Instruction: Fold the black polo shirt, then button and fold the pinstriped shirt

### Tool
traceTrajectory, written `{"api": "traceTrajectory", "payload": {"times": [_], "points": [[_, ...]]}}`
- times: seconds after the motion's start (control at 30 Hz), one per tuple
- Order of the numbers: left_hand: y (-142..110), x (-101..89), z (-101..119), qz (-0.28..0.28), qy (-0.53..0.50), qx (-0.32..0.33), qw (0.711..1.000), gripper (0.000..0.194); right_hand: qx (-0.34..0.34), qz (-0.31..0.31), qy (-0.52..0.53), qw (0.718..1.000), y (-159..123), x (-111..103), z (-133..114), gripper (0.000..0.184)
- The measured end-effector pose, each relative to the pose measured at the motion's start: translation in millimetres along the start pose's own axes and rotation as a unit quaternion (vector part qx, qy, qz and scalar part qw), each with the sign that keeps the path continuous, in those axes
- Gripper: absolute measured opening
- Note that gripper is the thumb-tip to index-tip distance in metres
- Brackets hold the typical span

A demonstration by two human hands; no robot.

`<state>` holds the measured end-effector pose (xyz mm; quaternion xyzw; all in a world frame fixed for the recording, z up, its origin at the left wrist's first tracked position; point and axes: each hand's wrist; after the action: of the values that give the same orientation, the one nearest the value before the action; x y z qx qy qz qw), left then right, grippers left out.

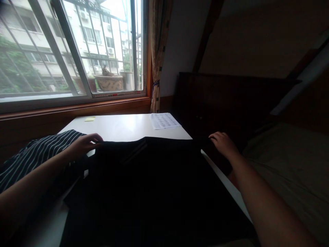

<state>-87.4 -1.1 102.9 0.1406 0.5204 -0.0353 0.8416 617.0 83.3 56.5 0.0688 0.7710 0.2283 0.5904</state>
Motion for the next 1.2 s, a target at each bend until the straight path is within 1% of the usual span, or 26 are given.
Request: {"api": "traceTrajectory", "payload": {"times": [0.13,0.23,0.33,0.4,0.47,0.53,0.7,0.83,1.0,1.2], "points": [[4,-3.9,8,0.015,0.002,0.015,1.0,0.033,0.007,0.006,-0.005,1.0,1,-6,-2,0.023],[-1,-6.3,10,0.009,0.008,0.026,1.0,0.032,0.004,-0.008,0.003,1.0,-1,-9,-3,0.022],[-8,-7.0,7,0.001,0.021,0.02,1.0,0.029,0.007,-0.026,0.019,0.999,-5,-10,-2,0.02],[-9,-5.4,4,0.015,0.034,0.022,0.999,0.028,0.004,-0.029,0.026,0.999,-8,-10,-2,0.021],[-5,-1.8,1,0.03,0.045,0.025,0.998,0.027,-0.002,-0.028,0.029,0.999,-8,-9,-3,0.022],[4,3.5,-3,0.036,0.06,0.011,0.997,0.028,0.004,-0.029,0.021,0.999,-6,-6,-6,0.022],[31,20.6,-15,0.028,0.087,-0.05,0.995,0.032,0.044,-0.024,-0.022,0.998,6,8,-22,0.026],[44,36.1,-27,0.016,0.095,-0.081,0.992,0.03,0.063,-0.016,-0.042,0.997,21,26,-36,0.028],[51,54.5,-45,0.014,0.103,-0.121,0.987,0.029,0.087,-0.005,-0.061,0.994,43,48,-51,0.029],[50,65.9,-64,0.0,0.104,-0.14,0.985,0.031,0.113,-0.004,-0.067,0.991,66,70,-61,0.029]]}}
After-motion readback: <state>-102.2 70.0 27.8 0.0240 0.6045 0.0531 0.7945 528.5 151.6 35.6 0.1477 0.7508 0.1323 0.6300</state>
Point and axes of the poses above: each hand's wrist, its own y-axis towards the middle knuckle, its own x-axis out of the palm, z = x × y, and after that the axes turned 15 degrees about y, right-handed
